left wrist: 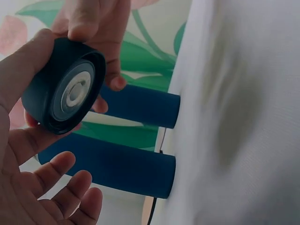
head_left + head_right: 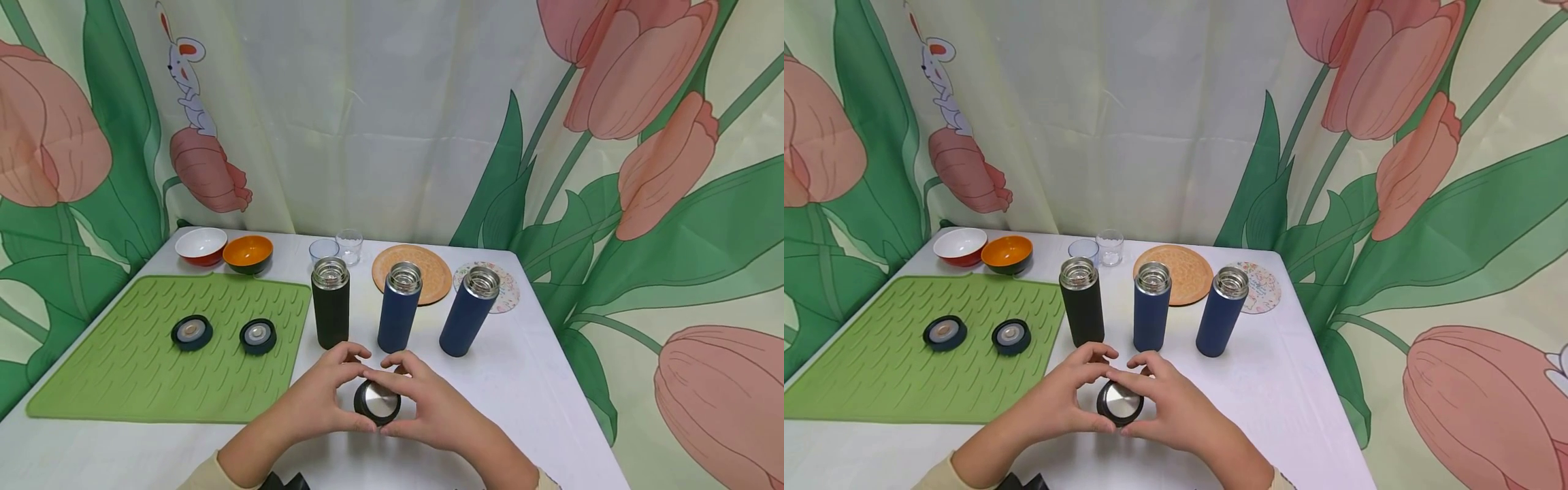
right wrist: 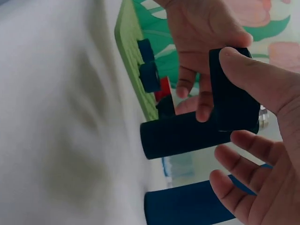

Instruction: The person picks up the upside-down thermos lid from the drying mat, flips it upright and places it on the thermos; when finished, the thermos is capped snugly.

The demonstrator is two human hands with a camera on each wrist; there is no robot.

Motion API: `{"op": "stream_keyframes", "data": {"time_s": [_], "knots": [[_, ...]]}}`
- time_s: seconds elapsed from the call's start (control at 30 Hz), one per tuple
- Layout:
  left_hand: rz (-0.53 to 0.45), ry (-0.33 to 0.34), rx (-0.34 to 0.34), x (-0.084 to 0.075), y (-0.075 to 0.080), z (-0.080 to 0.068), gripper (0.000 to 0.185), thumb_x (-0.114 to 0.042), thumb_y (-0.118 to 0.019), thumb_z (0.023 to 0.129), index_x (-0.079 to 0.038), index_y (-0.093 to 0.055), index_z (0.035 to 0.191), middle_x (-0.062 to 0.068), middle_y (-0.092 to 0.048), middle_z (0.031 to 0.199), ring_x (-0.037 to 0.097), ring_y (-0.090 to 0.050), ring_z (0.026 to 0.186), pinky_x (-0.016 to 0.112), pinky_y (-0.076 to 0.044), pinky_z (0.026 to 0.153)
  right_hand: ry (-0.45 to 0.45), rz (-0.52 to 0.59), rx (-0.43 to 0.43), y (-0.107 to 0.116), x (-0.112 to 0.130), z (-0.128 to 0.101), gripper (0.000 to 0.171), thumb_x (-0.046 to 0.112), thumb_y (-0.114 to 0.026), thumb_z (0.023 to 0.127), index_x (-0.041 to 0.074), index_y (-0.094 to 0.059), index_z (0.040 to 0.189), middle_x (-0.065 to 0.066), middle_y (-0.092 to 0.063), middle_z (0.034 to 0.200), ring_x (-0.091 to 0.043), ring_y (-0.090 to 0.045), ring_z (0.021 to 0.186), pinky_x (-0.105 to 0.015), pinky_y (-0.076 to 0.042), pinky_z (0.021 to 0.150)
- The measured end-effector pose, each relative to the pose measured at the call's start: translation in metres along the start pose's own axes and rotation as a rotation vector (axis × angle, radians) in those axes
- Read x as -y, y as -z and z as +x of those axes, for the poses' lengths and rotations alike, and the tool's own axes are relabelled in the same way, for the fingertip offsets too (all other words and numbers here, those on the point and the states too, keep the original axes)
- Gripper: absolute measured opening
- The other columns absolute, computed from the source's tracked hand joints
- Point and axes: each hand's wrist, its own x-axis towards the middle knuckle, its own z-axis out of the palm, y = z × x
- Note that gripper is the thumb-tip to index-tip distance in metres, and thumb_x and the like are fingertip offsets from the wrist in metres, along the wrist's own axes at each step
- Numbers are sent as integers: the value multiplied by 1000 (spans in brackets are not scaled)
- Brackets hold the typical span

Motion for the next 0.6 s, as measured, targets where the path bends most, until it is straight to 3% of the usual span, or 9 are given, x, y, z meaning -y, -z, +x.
{"op": "stream_keyframes", "data": {"time_s": [0.2,0.37,0.47,0.6], "knots": [[1,-17,-2,1,0,0,56,-65,-93,68,-46,-71,116,-2,-54,144,12,-56,122,39,-54,100,-8,-25,14,2,1,2,91,30,-95,79,45,-50,156,11,-49,140,-9,-53,125,-30,-54,102],[-20,-12,-47,3,-1,-1,61,-61,-94,70,-38,-73,122,-7,-54,142,16,-57,127,42,-54,101,-49,20,-45,-3,-2,0,90,30,-96,79,40,-50,157,13,-52,138,-10,-58,123,-31,-55,103],[-59,-8,-123,5,0,-1,60,-54,-96,71,-33,-75,123,-9,-55,141,16,-57,128,41,-55,100,-126,60,-83,-4,-4,-2,88,34,-94,82,41,-48,157,17,-52,138,-13,-61,120,-32,-55,101],[-93,-56,-299,7,14,-1,58,-37,-100,71,-23,-76,122,-3,-59,137,13,-56,122,33,-54,92,-193,83,-112,-5,-7,-3,79,38,-89,87,41,-50,156,17,-55,133,-15,-62,115,-31,-56,95]]}}
